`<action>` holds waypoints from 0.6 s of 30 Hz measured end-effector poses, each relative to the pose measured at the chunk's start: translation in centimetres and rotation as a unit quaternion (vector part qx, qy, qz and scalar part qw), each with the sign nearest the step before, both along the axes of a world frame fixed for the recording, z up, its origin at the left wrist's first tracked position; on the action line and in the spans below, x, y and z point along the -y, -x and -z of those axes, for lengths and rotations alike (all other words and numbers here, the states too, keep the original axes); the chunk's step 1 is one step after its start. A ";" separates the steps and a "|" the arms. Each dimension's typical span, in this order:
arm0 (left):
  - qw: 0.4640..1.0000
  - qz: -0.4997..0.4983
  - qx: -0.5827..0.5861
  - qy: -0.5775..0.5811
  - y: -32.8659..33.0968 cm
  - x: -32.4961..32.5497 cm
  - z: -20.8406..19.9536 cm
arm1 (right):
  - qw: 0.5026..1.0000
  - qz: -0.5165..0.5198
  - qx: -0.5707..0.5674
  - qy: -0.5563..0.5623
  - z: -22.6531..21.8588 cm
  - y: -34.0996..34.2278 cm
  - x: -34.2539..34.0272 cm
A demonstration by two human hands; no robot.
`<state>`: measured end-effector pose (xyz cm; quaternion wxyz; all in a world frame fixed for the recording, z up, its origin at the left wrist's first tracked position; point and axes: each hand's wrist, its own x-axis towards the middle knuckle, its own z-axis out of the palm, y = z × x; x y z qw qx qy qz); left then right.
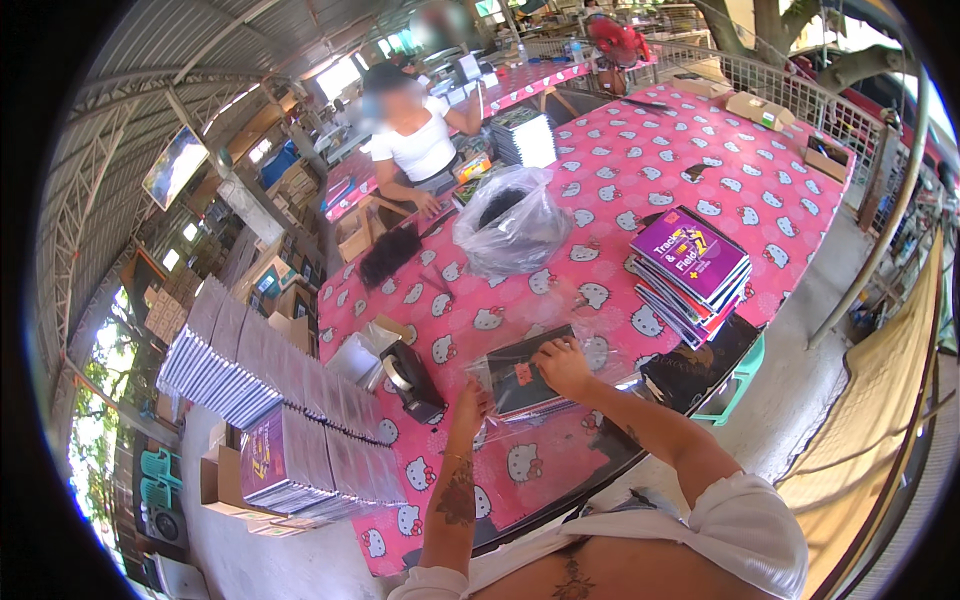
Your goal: The person places notebooks into plastic sleeves, peels the adhesive backing off the sleeves, and seals the bags on a table before stacking the finished items.
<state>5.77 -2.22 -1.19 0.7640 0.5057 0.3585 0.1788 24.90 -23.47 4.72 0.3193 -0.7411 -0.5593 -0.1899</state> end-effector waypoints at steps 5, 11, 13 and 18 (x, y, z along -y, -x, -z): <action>0.523 -0.060 -0.085 -0.846 -9.3 13.6 -12.5 | 0.996 0.061 -0.061 0.007 1.5 -4.5 2.3; 0.612 0.113 -0.121 -0.773 -9.5 9.4 -9.6 | 0.993 -0.008 -0.091 0.074 -1.4 4.1 4.2; 0.584 0.111 -0.051 -0.803 -10.6 11.0 -10.5 | 0.992 -0.013 -0.077 0.096 0.5 6.2 6.5; 0.679 0.127 -0.023 -0.723 -8.5 11.6 -6.7 | 0.985 -0.035 -0.080 0.149 1.1 7.6 5.7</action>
